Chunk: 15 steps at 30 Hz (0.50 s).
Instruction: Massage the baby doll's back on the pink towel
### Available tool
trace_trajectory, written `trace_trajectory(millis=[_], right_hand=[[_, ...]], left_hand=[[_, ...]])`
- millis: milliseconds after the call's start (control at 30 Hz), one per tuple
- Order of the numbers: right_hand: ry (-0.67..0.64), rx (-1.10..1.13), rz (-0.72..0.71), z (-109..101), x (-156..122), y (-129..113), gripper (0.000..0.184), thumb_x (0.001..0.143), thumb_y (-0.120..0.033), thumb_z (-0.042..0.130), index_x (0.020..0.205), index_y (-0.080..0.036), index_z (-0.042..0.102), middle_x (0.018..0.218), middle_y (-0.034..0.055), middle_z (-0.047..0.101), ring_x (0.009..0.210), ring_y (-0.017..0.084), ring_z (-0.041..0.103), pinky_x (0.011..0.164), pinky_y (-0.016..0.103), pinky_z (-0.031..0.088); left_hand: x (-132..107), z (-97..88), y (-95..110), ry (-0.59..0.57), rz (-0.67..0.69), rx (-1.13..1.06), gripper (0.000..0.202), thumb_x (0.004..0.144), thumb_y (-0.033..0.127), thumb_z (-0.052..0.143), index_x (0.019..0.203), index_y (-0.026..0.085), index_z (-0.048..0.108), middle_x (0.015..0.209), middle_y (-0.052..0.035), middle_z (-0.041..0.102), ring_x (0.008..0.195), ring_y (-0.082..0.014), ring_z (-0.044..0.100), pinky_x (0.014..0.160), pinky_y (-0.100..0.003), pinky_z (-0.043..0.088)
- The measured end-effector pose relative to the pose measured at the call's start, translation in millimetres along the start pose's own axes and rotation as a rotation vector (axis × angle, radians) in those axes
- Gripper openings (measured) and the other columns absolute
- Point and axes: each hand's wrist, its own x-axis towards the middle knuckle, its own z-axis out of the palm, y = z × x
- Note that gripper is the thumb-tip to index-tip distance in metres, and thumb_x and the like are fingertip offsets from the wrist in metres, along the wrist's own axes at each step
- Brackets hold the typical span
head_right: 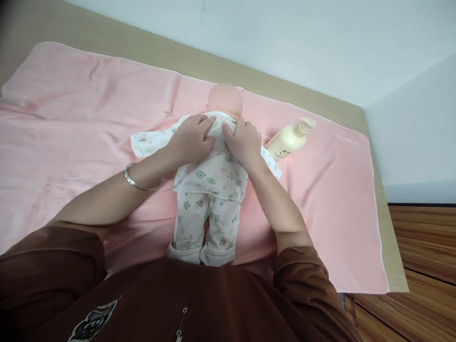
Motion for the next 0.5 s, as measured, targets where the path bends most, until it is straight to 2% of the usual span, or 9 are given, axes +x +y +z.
trace_trajectory(millis=[100, 233, 367, 500], right_hand=[[-0.012, -0.035, -0.03, -2.8, -8.4, -5.4, 0.057, 0.105, -0.06, 0.043, 0.127, -0.011, 0.061, 0.128, 0.0223, 0.068, 0.124, 0.042, 0.064, 0.108, 0.062, 0.05], [0.01, -0.089, -0.092, -6.5, -25.2, -12.8, 0.058, 0.103, -0.058, 0.051, 0.132, -0.009, 0.06, 0.132, 0.024, 0.067, 0.128, 0.042, 0.061, 0.113, 0.06, 0.047], [0.013, -0.109, -0.162, -10.1, -39.4, -18.0, 0.058, 0.098, -0.055, 0.059, 0.134, -0.009, 0.058, 0.141, 0.0253, 0.064, 0.134, 0.043, 0.058, 0.118, 0.062, 0.043], [0.006, -0.074, -0.175, -8.8, -34.1, -16.2, 0.051, 0.1, -0.05, 0.057, 0.132, -0.01, 0.057, 0.142, 0.0252, 0.063, 0.135, 0.043, 0.057, 0.116, 0.06, 0.045]], left_hand=[[6.6, 0.5, -3.6, 0.011, -0.026, -0.038, 0.053, 0.093, 0.026, 0.05, 0.142, 0.012, 0.065, 0.138, -0.0188, 0.068, 0.135, -0.0377, 0.06, 0.121, -0.056, 0.047], [17.8, -1.8, -12.8, -0.018, -0.014, -0.115, 0.04, 0.09, 0.018, 0.043, 0.118, 0.018, 0.072, 0.119, -0.0137, 0.075, 0.117, -0.0322, 0.068, 0.108, -0.051, 0.056], [24.6, -1.5, -21.2, -0.022, -0.1, -0.158, 0.043, 0.097, 0.025, 0.039, 0.125, 0.016, 0.07, 0.128, -0.0136, 0.076, 0.12, -0.0302, 0.069, 0.109, -0.05, 0.055], [20.9, 6.6, -17.6, 0.027, -0.11, 0.008, 0.049, 0.105, 0.031, 0.031, 0.131, 0.015, 0.069, 0.126, -0.0178, 0.075, 0.121, -0.0346, 0.068, 0.115, -0.057, 0.05]])
